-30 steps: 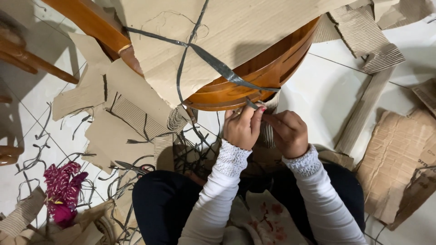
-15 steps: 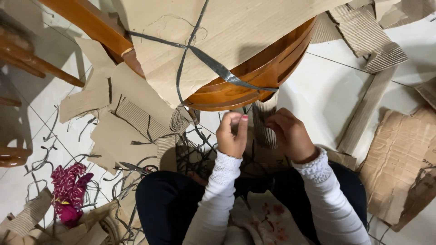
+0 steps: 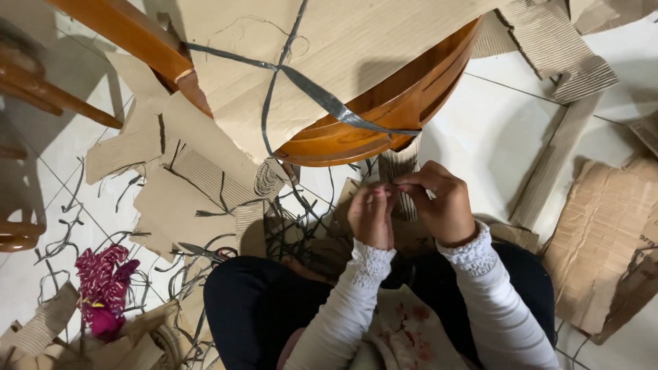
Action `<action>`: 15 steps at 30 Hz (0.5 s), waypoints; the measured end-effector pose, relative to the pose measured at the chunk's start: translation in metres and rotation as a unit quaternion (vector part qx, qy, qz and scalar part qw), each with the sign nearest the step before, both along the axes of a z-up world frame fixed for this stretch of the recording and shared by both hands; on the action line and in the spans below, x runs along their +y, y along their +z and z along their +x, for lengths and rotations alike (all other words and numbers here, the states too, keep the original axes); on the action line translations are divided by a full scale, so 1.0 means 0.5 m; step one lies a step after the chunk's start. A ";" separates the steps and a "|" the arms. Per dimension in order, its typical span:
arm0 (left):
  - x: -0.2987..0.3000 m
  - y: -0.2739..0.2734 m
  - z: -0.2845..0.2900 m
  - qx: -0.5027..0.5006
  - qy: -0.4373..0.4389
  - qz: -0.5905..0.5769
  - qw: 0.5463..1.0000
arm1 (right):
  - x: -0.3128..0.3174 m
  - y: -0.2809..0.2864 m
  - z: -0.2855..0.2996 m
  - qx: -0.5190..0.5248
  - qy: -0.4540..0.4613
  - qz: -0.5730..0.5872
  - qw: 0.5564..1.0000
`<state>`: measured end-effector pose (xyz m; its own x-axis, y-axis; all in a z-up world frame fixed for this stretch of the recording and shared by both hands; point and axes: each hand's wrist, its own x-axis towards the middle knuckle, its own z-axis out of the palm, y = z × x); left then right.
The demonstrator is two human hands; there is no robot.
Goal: Wrapping the legs of a wooden chair with corrugated cardboard and securing it with wire ties for protection.
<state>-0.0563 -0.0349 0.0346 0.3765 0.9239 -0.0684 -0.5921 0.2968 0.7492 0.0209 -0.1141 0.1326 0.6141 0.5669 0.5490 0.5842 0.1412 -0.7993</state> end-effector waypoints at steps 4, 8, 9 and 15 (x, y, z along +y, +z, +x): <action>0.003 -0.004 -0.017 -0.054 0.027 0.048 0.997 | 0.004 -0.009 -0.013 -0.009 -0.047 -0.002 0.999; 0.017 0.005 -0.002 -0.029 -0.026 0.072 0.997 | -0.008 -0.014 -0.017 -0.073 -0.150 -0.068 0.984; 0.020 0.007 0.001 -0.005 -0.039 0.083 0.996 | -0.013 -0.020 -0.015 -0.093 -0.176 -0.085 0.976; 0.028 0.048 0.019 0.011 -0.038 0.139 0.990 | 0.018 0.043 -0.060 -0.017 0.046 0.064 0.997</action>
<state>-0.0467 -0.0208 0.0583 0.4474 0.8770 0.1752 -0.5591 0.1214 0.8202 -0.0091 -0.1051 0.1542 0.5434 0.5431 0.6401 0.5901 0.2952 -0.7514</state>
